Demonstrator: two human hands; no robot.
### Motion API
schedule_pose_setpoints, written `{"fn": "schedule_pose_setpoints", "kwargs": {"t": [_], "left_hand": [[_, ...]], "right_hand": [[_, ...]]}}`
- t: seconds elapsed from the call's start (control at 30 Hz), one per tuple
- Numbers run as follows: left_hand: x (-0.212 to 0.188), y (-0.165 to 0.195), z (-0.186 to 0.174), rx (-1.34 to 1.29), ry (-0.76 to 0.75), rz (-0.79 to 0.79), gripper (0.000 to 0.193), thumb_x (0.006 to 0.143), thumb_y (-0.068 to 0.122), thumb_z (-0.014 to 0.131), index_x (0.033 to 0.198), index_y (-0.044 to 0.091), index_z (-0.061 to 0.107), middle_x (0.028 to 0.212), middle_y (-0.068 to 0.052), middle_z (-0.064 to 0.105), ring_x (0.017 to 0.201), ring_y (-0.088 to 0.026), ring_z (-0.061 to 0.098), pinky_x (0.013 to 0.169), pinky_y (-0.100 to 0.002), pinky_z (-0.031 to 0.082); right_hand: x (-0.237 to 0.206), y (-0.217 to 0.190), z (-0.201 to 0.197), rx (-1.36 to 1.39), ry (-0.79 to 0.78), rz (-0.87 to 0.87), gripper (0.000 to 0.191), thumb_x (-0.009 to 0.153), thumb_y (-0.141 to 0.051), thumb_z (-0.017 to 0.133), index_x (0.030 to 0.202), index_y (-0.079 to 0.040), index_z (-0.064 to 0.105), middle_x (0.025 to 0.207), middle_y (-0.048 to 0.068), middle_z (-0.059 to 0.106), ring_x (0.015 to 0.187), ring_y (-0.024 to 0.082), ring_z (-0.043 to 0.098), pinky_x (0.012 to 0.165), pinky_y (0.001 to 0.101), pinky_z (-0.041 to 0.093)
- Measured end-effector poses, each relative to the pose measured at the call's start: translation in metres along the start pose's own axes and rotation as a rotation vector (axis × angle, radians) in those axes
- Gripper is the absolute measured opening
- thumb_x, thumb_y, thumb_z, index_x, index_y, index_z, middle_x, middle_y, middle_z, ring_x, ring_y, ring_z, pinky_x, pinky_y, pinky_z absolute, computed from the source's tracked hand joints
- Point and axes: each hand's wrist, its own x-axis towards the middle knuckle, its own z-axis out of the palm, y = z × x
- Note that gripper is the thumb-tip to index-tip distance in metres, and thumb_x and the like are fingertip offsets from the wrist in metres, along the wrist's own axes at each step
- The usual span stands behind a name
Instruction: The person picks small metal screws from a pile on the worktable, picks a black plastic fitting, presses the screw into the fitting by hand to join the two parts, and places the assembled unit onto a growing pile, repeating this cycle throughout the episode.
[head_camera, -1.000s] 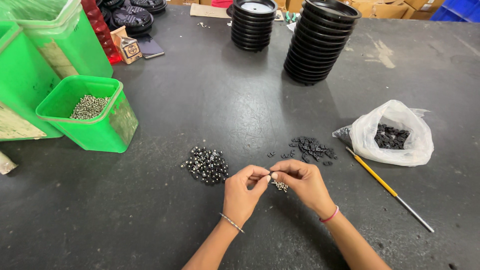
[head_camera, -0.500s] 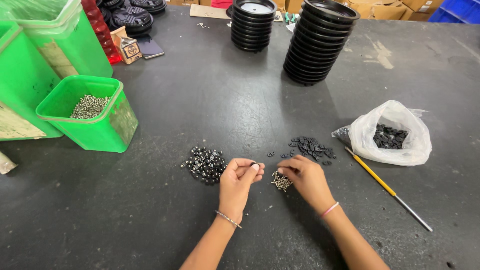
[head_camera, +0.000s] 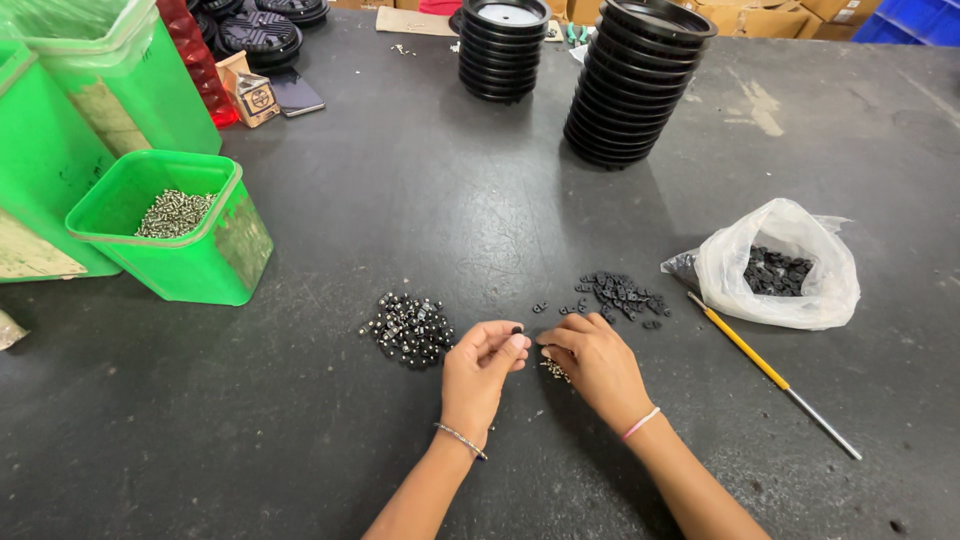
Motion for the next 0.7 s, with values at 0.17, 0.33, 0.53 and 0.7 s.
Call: {"fn": "schedule_pose_setpoints", "kwargs": {"t": [0.17,0.33,0.53,0.7], "left_hand": [[-0.001,-0.004,0.002,0.033,0.001,-0.007,0.022,0.091,0.009,0.071,0.110,0.000,0.074,0.096,-0.007,0.077,0.084,-0.011,0.071,0.078,-0.026,0.060],[0.001,-0.009,0.003,0.088,0.025,0.020,0.020,0.088,0.006,0.075,0.106,-0.003,0.074,0.092,-0.007,0.077,0.079,-0.011,0.071,0.072,-0.026,0.061],[0.002,-0.010,0.001,0.127,0.044,0.043,0.016,0.086,0.004,0.077,0.099,-0.005,0.073,0.087,-0.007,0.076,0.074,-0.010,0.071,0.069,-0.025,0.061],[0.000,-0.007,0.002,0.208,0.041,0.068,0.015,0.085,0.005,0.078,0.097,-0.003,0.073,0.085,-0.005,0.076,0.072,-0.009,0.070,0.068,-0.024,0.060]], "right_hand": [[0.001,0.003,0.003,-0.039,0.013,-0.046,0.009,0.083,-0.018,0.074,0.090,-0.012,0.073,0.087,0.004,0.066,0.088,0.027,0.059,0.078,0.0403,0.051],[0.000,0.001,0.001,0.101,0.097,-0.031,0.009,0.084,-0.015,0.074,0.091,-0.009,0.072,0.086,0.005,0.066,0.086,0.026,0.061,0.077,0.0389,0.050],[0.001,-0.009,-0.006,0.370,0.130,0.042,0.010,0.086,-0.014,0.075,0.094,-0.008,0.073,0.081,0.004,0.066,0.080,0.021,0.062,0.071,0.0345,0.050],[0.000,-0.013,-0.008,0.337,0.163,-0.007,0.010,0.086,-0.014,0.075,0.093,-0.007,0.071,0.084,0.004,0.066,0.081,0.022,0.061,0.072,0.0345,0.049]]}}
